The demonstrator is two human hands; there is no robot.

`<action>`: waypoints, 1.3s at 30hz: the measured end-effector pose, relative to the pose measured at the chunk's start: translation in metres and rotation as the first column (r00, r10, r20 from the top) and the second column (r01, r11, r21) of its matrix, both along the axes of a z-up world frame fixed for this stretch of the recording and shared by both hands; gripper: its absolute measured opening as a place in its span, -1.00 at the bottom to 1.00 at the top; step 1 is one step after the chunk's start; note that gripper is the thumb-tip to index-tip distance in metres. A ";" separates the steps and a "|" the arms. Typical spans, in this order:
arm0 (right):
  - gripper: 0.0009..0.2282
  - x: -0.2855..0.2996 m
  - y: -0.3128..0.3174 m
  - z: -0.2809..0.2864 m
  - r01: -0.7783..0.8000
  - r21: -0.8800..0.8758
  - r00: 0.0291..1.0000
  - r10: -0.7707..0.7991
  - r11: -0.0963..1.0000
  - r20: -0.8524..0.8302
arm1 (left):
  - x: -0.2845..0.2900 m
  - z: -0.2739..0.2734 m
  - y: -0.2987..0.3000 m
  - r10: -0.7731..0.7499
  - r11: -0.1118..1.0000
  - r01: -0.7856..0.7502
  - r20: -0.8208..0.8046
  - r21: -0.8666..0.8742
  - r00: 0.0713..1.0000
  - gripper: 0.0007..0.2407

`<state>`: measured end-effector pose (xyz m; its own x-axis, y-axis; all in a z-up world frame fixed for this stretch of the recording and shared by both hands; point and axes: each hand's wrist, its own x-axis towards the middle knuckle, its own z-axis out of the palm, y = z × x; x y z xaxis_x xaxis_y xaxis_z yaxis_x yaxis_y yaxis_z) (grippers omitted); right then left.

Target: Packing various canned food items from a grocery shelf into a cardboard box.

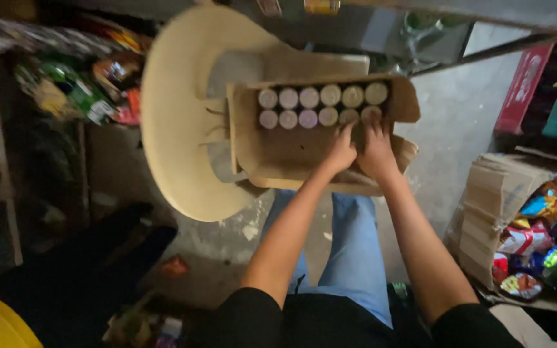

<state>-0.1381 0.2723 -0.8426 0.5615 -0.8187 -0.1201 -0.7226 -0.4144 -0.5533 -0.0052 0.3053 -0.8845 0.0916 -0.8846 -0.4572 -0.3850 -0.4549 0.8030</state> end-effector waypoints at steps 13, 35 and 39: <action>-0.58 0.089 -0.002 0.312 0.222 -0.386 0.905 -0.042 0.896 0.423 | 0.087 0.336 -0.025 0.184 0.594 0.070 0.219 -0.802 0.958 -0.52; -0.43 0.042 -0.192 0.712 0.485 -0.734 0.747 0.211 0.475 0.631 | 0.048 0.695 -0.144 0.101 -0.121 0.158 0.146 -0.980 0.984 -0.57; -0.56 0.049 -0.180 0.698 0.586 -0.669 0.566 0.360 0.457 0.741 | 0.043 0.669 -0.143 0.004 0.080 0.062 0.062 -0.995 0.998 -0.64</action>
